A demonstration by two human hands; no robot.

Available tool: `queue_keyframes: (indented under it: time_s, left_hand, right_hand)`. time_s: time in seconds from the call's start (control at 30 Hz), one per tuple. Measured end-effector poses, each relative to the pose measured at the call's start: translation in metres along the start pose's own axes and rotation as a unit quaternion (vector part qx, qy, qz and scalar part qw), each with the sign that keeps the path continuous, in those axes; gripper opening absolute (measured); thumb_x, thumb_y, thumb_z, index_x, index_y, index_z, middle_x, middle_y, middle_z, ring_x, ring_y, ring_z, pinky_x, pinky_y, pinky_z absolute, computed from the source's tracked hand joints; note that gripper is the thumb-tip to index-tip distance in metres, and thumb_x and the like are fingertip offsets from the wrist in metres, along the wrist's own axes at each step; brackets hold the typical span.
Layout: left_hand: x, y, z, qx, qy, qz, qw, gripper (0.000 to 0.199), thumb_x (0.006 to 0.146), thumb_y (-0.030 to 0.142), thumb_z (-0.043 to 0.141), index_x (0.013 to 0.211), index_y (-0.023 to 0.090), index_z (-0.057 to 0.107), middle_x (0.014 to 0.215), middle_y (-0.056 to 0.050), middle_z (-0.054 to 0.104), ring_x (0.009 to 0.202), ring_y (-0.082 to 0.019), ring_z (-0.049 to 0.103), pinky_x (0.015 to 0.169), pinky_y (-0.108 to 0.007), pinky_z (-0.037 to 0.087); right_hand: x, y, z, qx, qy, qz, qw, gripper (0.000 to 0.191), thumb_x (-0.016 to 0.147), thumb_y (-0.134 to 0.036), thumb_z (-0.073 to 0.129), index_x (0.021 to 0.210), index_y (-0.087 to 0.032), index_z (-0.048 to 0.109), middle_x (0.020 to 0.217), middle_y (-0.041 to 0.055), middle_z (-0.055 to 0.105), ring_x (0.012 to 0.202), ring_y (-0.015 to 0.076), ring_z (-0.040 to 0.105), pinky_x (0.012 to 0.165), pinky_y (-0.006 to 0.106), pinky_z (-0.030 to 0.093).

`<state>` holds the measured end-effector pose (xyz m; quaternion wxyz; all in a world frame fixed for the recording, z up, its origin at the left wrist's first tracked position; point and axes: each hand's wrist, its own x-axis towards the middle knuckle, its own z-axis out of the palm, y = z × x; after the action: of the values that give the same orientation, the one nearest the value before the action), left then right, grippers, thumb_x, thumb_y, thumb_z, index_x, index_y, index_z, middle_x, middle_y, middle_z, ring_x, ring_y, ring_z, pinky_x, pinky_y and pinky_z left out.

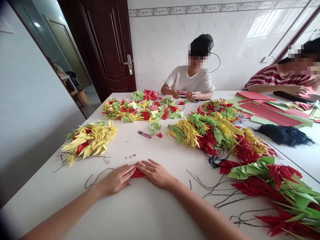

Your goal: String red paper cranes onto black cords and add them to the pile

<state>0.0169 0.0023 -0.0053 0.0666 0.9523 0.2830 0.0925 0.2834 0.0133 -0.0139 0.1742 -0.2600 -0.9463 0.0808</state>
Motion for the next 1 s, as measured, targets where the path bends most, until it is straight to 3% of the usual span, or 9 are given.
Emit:
queue_keyframes:
  time_s: [0.07,0.2,0.4,0.77,0.9,1.0]
  left_hand:
    - [-0.003,-0.004,-0.001,0.013,-0.031,0.01,0.999,0.065,0.098,0.043,0.038,0.154,0.017,0.015,0.154,-0.014,0.033,0.138,-0.028,0.04,0.114,-0.04,0.034]
    - [-0.007,-0.008,-0.005,0.005,-0.085,0.014,0.996,0.083,0.093,0.059,0.038,0.154,0.018,0.0,0.157,-0.014,0.022,0.143,-0.029,0.03,0.117,-0.04,0.026]
    - [-0.003,-0.004,-0.011,-0.005,-0.13,0.012,0.991,0.09,0.09,0.067,0.034,0.154,0.013,0.001,0.156,-0.019,0.019,0.145,-0.03,0.024,0.118,-0.042,0.02]
    - [0.0,-0.002,-0.014,-0.034,-0.131,0.003,0.991,0.091,0.087,0.072,0.03,0.154,0.015,0.007,0.157,-0.016,0.021,0.145,-0.029,0.025,0.119,-0.041,0.017]
    - [-0.001,-0.003,-0.013,-0.054,-0.151,-0.012,0.987,0.091,0.088,0.071,0.028,0.154,0.014,0.002,0.159,-0.016,0.014,0.147,-0.03,0.017,0.119,-0.044,0.015]
    - [-0.002,-0.005,-0.015,-0.089,-0.141,0.0,0.986,0.092,0.089,0.072,0.021,0.152,0.014,-0.011,0.16,-0.017,0.003,0.148,-0.031,0.009,0.12,-0.045,0.013]
  right_hand:
    - [0.001,0.002,-0.001,0.007,-0.046,0.008,0.999,0.053,0.102,-0.033,0.027,0.153,-0.022,0.015,0.152,0.0089,0.032,0.142,0.0209,0.031,0.116,0.048,0.029]
    - [0.004,0.001,-0.007,0.032,-0.114,0.006,0.993,0.073,0.096,-0.056,0.035,0.154,-0.019,0.009,0.156,0.0111,0.021,0.145,0.0254,0.022,0.119,0.051,0.018]
    - [0.007,-0.003,-0.015,0.04,-0.149,-0.002,0.988,0.083,0.093,-0.065,0.032,0.154,-0.015,0.005,0.157,0.0125,0.014,0.146,0.028,0.019,0.12,0.052,0.012]
    - [0.006,-0.001,-0.01,0.025,-0.12,-0.025,0.992,0.075,0.096,-0.058,0.031,0.154,-0.015,0.007,0.156,0.0139,0.019,0.145,0.0267,0.023,0.119,0.052,0.014]
    - [0.006,-0.002,-0.011,0.013,-0.127,-0.021,0.992,0.074,0.097,-0.057,0.029,0.154,-0.016,0.004,0.156,0.0123,0.016,0.145,0.0267,0.021,0.12,0.051,0.011]
    - [0.005,-0.002,-0.011,-0.005,-0.114,-0.02,0.993,0.074,0.098,-0.055,0.03,0.154,-0.017,0.0,0.157,0.0114,0.015,0.146,0.0264,0.02,0.12,0.051,0.012]
